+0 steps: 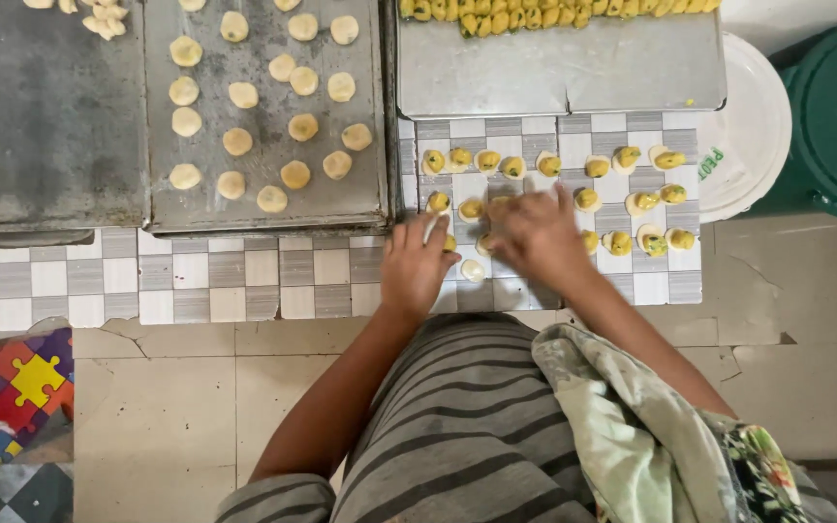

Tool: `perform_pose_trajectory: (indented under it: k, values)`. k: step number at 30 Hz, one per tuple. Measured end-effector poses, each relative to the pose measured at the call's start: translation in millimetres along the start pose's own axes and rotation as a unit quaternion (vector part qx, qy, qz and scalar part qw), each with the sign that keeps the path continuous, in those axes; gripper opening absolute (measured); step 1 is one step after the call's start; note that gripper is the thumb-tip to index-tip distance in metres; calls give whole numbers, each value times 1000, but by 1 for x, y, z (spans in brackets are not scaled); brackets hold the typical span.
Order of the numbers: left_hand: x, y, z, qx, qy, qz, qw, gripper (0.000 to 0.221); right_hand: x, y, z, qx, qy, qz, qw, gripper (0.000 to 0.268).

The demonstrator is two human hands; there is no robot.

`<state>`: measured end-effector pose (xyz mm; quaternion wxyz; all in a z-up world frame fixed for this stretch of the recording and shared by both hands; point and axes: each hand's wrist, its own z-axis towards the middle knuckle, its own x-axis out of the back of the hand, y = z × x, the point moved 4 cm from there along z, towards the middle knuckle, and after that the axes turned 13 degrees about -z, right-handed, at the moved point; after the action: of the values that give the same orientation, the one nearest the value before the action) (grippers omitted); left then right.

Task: Assembling cookies by placing small yellow dough portions onto white dough bases on a baking tray.

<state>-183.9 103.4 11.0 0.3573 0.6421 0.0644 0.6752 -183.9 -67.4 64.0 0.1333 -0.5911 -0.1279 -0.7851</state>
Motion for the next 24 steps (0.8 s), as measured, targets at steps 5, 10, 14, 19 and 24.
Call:
perform_pose_trajectory:
  k: [5, 10, 14, 19, 24]
  values:
    - [31, 2, -12, 23, 72, -17, 997, 55, -35, 135, 9, -138, 62, 141, 978, 35]
    - [39, -1, -37, 62, 136, 11, 989, 43, -89, 270, 27, -275, 42, 240, 930, 48]
    - [49, 5, -51, 133, 158, -66, 976, 41, -113, 267, 82, -257, 24, 213, 942, 38]
    - [57, 14, -65, 157, 221, -31, 962, 39, -117, 158, 170, 81, 91, 62, 991, 41]
    - [75, 28, -90, 168, 268, 22, 948, 39, -148, 103, 222, 234, -50, -147, 960, 42]
